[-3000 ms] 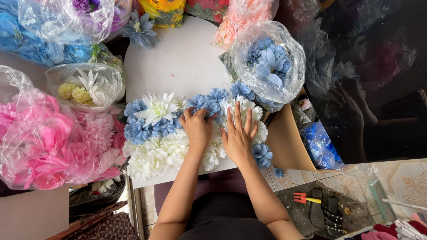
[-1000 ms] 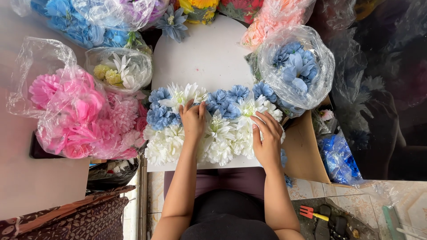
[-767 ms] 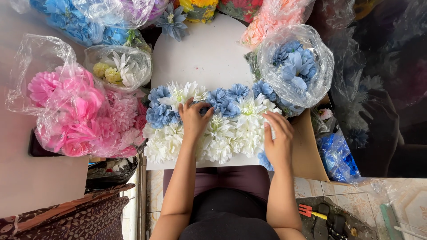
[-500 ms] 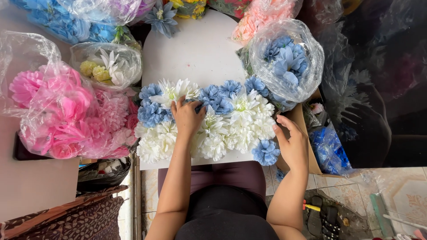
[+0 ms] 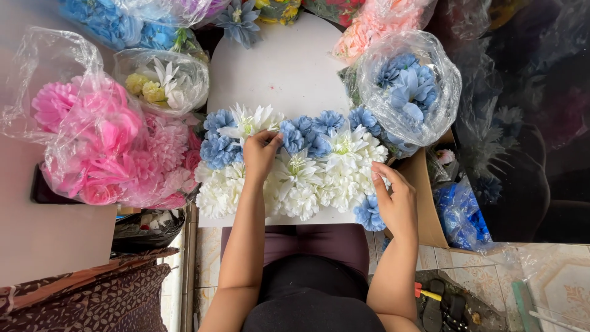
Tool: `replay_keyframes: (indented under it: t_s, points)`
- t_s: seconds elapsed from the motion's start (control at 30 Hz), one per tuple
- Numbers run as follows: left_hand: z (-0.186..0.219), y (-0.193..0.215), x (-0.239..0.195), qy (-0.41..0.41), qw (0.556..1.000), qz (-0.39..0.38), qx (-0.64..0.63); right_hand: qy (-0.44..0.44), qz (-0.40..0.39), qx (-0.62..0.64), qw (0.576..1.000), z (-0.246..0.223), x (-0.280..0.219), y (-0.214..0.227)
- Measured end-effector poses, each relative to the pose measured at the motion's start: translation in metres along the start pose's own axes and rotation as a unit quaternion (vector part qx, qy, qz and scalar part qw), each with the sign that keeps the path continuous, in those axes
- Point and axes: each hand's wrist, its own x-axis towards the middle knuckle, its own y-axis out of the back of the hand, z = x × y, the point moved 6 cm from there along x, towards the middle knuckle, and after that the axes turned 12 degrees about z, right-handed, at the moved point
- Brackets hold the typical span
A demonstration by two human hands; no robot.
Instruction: Arrange artificial flowers on a white base to create a decorative floral display.
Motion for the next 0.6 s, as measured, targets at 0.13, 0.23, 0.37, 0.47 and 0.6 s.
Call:
replay_keyframes:
  t_s: [0.13, 0.23, 0.37, 0.47, 0.6]
  points:
    - [0.058, 0.056, -0.02, 0.039, 0.973, 0.039, -0.225, 0.009, 0.0, 0.018, 1.0, -0.005, -0.001, -0.008]
    - [0.055, 0.086, -0.022, 0.041, 0.943, 0.078, -0.32, 0.03, 0.0, 0.032, 0.999, -0.009, -0.001, -0.016]
    - [0.054, 0.12, -0.042, 0.026, 0.937, 0.043, -0.344, 0.082, 0.005, 0.069, 0.994, -0.022, 0.001, -0.024]
    - [0.061, 0.132, -0.069, 0.04, 0.952, -0.011, -0.303, 0.094, -0.001, 0.069, 0.993, -0.018, 0.003, -0.033]
    - [0.04, 0.119, -0.092, 0.099, 0.934, -0.077, -0.334, 0.151, -0.051, 0.072, 0.985, -0.023, 0.001, -0.052]
